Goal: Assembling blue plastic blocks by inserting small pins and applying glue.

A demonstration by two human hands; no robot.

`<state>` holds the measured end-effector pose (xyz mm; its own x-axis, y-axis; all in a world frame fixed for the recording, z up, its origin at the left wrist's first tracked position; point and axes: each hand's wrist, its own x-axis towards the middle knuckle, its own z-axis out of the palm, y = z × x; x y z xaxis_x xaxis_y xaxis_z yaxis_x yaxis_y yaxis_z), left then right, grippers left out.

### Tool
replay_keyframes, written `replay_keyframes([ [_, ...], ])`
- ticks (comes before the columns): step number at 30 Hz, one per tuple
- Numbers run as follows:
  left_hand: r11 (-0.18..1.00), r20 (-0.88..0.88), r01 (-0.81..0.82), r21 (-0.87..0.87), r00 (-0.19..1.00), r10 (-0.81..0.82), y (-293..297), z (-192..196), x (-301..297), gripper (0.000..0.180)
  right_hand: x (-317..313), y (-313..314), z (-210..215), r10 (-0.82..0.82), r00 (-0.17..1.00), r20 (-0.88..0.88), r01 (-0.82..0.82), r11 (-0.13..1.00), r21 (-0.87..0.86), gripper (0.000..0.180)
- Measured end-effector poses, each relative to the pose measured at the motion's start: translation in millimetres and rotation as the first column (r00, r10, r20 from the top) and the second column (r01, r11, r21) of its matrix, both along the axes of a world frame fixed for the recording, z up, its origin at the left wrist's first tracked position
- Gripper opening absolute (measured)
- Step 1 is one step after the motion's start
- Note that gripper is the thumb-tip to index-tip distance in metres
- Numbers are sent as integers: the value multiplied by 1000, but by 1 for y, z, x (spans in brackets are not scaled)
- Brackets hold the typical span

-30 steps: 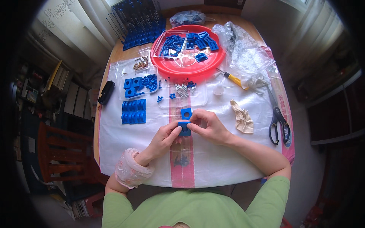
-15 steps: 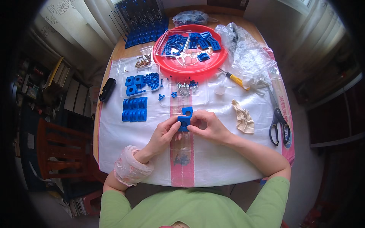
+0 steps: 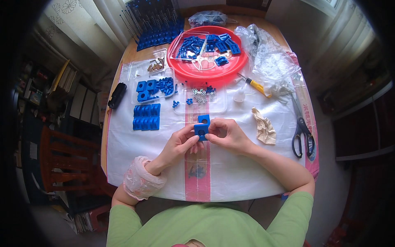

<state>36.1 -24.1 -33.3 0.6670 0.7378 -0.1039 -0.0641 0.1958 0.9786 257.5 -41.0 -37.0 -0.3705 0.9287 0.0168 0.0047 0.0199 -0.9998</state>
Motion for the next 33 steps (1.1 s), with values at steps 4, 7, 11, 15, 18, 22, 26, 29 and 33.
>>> replay_keyframes([
  [4, 1000, -6, 13, 8, 1000, -13, 0, 1, -1, 37, 1, 0, 3, 6, 1000, 27, -6, 1000, -7, 11],
  [7, 1000, -2, 12, 4, 1000, -12, 0, 1, -1, 37, 1, 0, 1, -16, 1000, 19, 15, 999, 38, 12],
  [11, 1000, -15, 12, -5, 1000, -12, 1, 2, -1, 37, 1, 1, -5, -16, 1000, 13, 16, 999, 34, 13],
  [15, 1000, -13, 16, -1, 1000, -16, 0, 1, -1, 38, 2, 1, -6, -5, 998, 58, 2, 998, 61, 13],
  [18, 1000, -45, 20, 17, 999, -19, 1, 2, -1, 40, 1, 0, -3, 4, 999, 35, -5, 1000, 25, 12],
  [22, 1000, -25, 22, -2, 999, -22, 1, 3, -1, 38, 1, 0, 0, 14, 1000, 2, -14, 1000, -9, 13],
  [26, 996, 191, 48, -73, 981, -33, 5, -9, -7, 43, 3, 1, 1, 32, 995, -97, -35, 999, -35, 13],
  [29, 994, 245, 40, -97, 969, -15, 5, -13, -8, 50, 6, 2, -4, 20, 992, -125, -23, 999, -22, 11],
  [33, 995, 155, -6, -97, 988, 21, 6, -16, -6, 50, 7, 2, -4, -11, 988, -157, 6, 1000, -30, 13],
])
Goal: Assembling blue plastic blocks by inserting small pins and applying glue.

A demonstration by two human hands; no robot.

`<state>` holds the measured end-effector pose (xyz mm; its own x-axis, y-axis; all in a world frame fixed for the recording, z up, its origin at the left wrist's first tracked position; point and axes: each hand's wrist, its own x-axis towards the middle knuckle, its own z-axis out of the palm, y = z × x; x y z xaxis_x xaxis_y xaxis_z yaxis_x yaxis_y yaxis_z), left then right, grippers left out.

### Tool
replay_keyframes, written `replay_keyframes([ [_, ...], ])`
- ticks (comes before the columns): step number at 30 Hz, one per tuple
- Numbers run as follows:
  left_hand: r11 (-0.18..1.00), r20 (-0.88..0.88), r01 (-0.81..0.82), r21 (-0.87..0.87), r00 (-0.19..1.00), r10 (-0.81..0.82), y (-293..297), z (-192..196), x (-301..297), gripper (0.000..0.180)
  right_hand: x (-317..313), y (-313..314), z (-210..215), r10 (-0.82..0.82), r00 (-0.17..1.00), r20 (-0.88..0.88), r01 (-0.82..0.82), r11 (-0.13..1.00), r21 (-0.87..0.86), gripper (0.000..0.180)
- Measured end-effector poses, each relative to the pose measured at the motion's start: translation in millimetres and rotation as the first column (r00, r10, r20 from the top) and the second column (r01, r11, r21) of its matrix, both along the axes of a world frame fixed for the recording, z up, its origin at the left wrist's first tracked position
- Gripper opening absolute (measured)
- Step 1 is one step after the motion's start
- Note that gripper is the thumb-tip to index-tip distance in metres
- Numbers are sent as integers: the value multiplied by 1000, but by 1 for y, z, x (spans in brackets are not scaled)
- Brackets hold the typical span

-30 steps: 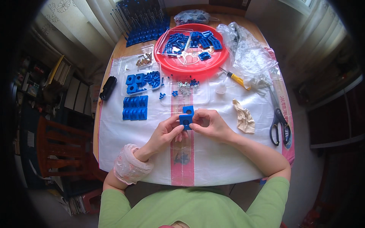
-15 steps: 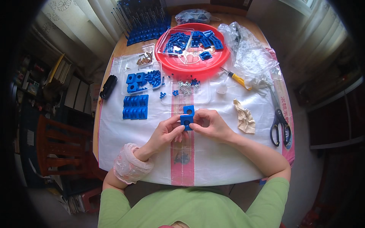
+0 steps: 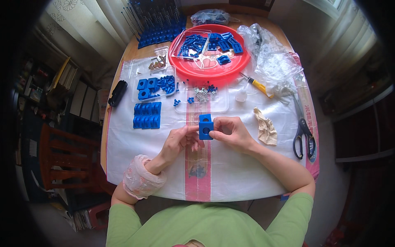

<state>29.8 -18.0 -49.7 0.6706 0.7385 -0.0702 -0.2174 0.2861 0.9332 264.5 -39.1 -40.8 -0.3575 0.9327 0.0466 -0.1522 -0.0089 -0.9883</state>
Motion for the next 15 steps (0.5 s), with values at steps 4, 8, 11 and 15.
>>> replay_keyframes([
  [4, 998, -95, -19, 64, 995, 25, -3, 7, 4, 42, 3, 2, 4, -60, 998, -35, 59, 998, -25, 15],
  [8, 984, -134, -150, 96, 978, 162, -5, 21, 6, 31, 4, 1, 8, -83, 997, -7, 82, 996, -32, 15],
  [11, 936, -65, -322, 143, 940, 334, -7, 27, 1, 25, 3, 2, 9, -101, 995, -14, 100, 995, -24, 15],
  [15, 850, 174, -507, 139, 858, 483, -10, 46, -8, 23, 5, 2, 12, -109, 994, -17, 107, 991, -75, 15],
])
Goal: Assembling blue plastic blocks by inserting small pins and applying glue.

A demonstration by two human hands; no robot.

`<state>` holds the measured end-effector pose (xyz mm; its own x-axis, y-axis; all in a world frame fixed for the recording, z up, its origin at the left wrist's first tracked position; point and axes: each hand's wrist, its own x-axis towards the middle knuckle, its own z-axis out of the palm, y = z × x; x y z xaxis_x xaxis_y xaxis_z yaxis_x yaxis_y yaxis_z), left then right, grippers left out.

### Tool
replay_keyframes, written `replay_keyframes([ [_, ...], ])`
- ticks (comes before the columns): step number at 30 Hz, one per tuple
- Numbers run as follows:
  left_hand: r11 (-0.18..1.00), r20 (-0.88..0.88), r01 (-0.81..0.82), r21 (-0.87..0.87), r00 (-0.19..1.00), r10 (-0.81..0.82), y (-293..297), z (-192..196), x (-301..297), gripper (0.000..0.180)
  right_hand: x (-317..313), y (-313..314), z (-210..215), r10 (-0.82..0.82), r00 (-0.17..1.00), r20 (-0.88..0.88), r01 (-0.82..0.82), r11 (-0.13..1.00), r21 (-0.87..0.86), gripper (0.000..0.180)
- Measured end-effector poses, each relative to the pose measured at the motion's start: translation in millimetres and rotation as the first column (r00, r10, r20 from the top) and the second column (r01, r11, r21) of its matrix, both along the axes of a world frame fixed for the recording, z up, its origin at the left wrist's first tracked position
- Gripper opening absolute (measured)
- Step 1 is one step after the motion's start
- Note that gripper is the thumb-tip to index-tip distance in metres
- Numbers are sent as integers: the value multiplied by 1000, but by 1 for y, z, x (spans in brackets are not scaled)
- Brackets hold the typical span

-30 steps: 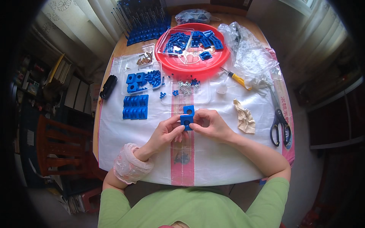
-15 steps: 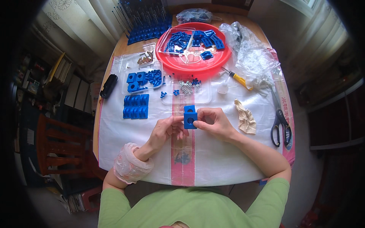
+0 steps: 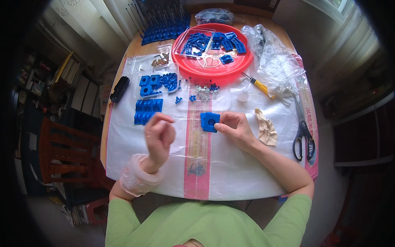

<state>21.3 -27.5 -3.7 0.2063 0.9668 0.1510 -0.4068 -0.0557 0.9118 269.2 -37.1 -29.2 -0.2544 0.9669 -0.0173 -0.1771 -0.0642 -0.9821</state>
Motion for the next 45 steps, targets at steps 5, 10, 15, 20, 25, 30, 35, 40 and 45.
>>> replay_keyframes([
  [5, 936, 297, 272, 224, 895, -331, -26, 85, -12, 34, 1, 0, -3, 6, 1000, -3, -6, 1000, 0, 15],
  [10, 807, 480, 540, 239, 657, -581, -45, 142, -11, 41, 2, 0, -5, 15, 999, 40, -17, 999, 36, 15],
  [15, 746, 607, 531, 403, 455, -652, -58, 169, -8, 36, -5, -1, 0, 32, 999, 12, -32, 999, 32, 16],
  [20, 649, 637, 594, 474, 278, -719, -62, 192, -42, 31, -2, -1, -3, 28, 1000, 12, -29, 999, 34, 16],
  [25, 608, 617, 604, 516, 230, -752, -76, 200, -56, 27, -2, -2, -3, 29, 1000, -1, -29, 999, 33, 17],
  [30, 504, 444, 614, 607, 263, -856, -82, 204, -58, 15, -3, -3, -2, -9, 999, 33, 7, 998, 70, 18],
  [35, -236, -188, 798, 555, -156, -970, -52, 183, -66, 41, -10, 3, -1, 59, 998, -37, -57, 997, 56, 15],
  [40, 787, 289, 567, 242, 732, -617, -52, 139, -38, 29, 0, 0, -6, 31, 999, 44, -33, 998, 45, 13],
  [45, 805, 432, 29, 593, 832, -349, -78, 148, -12, 31, -1, -2, -3, -7, 999, 40, 5, 998, 65, 17],
])
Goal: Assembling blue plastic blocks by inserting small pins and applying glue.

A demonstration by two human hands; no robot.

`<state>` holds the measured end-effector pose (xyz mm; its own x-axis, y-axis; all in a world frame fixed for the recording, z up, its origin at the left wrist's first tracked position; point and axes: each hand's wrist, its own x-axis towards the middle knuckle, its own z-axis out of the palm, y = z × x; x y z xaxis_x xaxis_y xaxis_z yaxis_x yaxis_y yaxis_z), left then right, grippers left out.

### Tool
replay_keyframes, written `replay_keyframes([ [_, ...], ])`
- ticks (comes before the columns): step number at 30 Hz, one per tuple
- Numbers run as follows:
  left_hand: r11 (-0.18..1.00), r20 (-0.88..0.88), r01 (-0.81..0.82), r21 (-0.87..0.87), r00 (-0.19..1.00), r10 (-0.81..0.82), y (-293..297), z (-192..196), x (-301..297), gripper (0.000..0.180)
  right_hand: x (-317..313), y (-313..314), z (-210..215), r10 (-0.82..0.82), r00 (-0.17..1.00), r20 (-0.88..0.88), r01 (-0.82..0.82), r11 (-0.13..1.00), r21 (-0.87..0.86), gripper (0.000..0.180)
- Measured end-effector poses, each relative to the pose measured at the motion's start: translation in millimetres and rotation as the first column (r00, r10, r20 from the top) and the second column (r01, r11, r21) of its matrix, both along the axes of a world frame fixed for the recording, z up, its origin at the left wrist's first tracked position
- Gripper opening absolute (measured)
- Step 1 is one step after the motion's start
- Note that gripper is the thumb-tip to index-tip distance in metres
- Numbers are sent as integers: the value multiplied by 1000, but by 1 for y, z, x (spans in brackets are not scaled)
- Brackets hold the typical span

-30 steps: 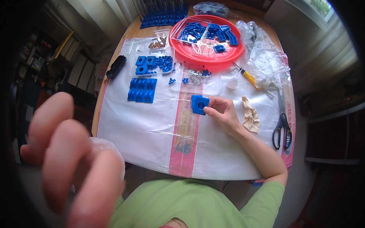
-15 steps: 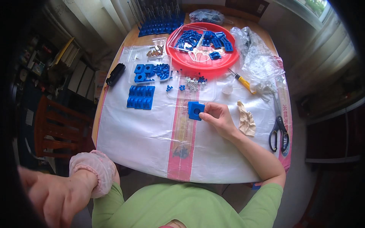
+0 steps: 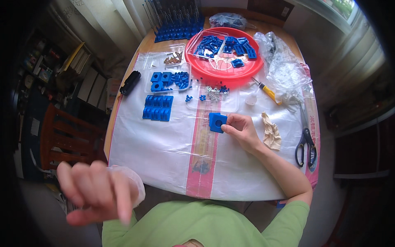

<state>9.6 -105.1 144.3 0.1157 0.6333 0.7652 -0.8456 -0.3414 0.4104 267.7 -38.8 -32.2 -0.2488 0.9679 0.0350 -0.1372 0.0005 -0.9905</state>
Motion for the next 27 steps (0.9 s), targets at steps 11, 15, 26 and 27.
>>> replay_keyframes([
  [11, 930, -238, 363, 48, 909, -343, -8, 28, -11, 28, 1, 1, -1, 32, 999, -28, -33, 999, -42, 17],
  [15, 907, -210, 387, 166, 912, -351, -1, 19, -8, 27, -2, 2, 2, 47, 998, -50, -48, 998, -28, 17],
  [26, 887, -216, 415, 203, 902, -373, 0, 16, -7, 27, 0, 1, -1, 31, 999, -38, -32, 999, -22, 17],
  [27, 883, -215, 420, 208, 901, -377, 2, 15, -7, 27, 1, 1, -1, 31, 999, -24, -32, 999, -26, 17],
])
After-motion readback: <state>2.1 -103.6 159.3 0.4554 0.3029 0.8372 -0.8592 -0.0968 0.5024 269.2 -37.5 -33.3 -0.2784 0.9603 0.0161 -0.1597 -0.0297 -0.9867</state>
